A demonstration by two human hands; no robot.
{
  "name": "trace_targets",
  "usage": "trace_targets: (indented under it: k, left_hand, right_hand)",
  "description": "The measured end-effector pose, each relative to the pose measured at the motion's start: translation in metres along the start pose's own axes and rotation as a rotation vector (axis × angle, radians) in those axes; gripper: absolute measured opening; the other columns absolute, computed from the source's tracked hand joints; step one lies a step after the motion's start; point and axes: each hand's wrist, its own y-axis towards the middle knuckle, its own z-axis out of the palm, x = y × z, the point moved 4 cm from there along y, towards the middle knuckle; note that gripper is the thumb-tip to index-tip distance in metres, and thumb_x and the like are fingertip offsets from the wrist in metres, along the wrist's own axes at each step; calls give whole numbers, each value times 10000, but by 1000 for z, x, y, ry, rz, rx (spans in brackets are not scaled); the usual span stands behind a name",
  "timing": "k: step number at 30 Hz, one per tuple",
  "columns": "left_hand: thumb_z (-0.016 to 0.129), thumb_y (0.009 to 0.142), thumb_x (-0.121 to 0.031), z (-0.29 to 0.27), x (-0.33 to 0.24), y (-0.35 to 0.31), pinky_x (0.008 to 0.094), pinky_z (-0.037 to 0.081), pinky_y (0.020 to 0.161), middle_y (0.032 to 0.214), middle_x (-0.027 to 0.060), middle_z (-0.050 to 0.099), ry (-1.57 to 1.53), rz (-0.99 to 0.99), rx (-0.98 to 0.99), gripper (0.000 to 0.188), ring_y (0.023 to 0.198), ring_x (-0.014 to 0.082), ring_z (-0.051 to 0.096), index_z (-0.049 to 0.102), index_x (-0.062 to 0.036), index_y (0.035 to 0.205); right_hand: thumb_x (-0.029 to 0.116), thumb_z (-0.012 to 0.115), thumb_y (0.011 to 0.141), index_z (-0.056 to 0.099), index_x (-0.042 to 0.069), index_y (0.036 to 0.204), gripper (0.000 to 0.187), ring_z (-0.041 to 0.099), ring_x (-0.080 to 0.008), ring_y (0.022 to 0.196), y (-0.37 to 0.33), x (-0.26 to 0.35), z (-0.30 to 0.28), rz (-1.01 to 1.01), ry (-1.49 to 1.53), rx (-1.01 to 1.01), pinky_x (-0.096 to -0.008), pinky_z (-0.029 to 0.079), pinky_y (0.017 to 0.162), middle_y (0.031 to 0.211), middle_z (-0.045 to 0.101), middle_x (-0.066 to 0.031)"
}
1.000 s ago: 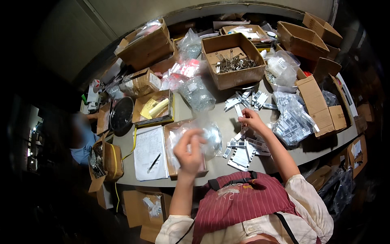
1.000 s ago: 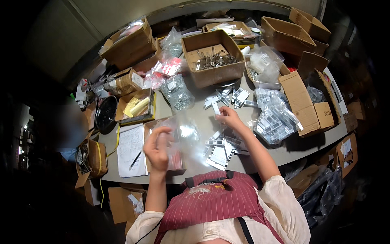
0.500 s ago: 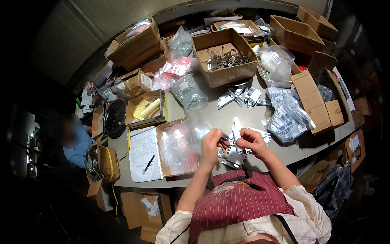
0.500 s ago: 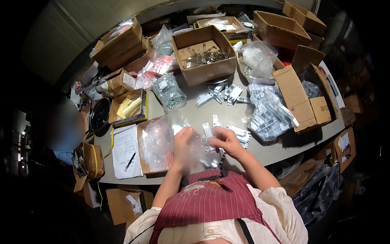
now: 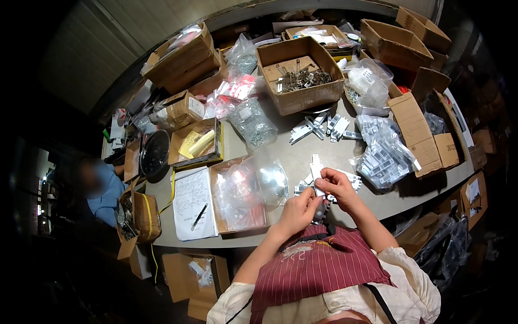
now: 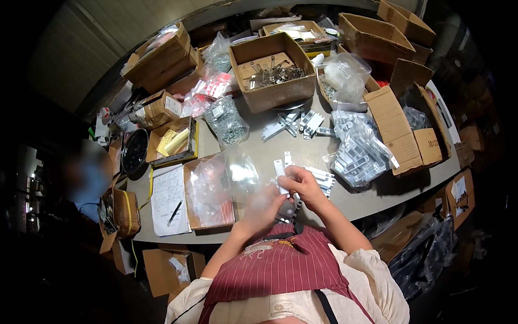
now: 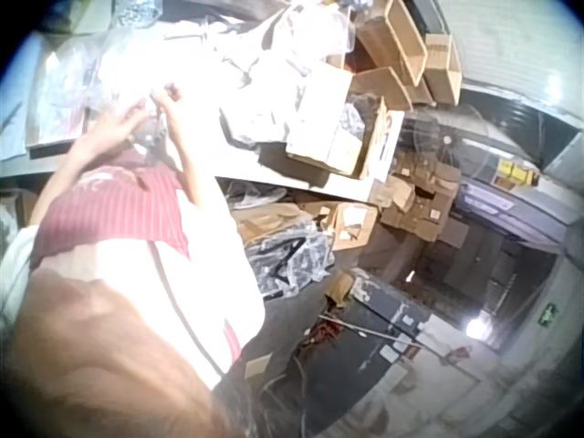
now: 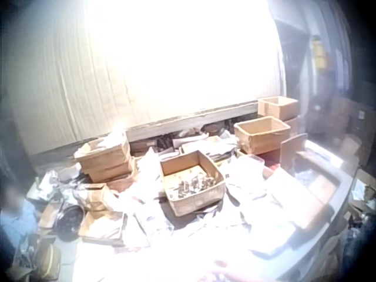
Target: The person repeatedly picks up small white rectangular components from a cluttered table and places them into clear plastic bags. The workspace is filled with cardboard boxes and loose hardware. The person handles the items one by one, organizing them into the packaging.
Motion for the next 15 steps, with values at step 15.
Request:
trace_targets:
  k: [15]
  left_hand:
    - [564,883,-137,-116,24,-65,348,384,502,621,168,517,-267,-131,-492,190,512,237,479,553,16,771]
  right_hand:
    - [250,693,911,633,38,909,221,499,-37,563,-3,22,-29,-60,-76,-64,-207,377,488,669,530,52]
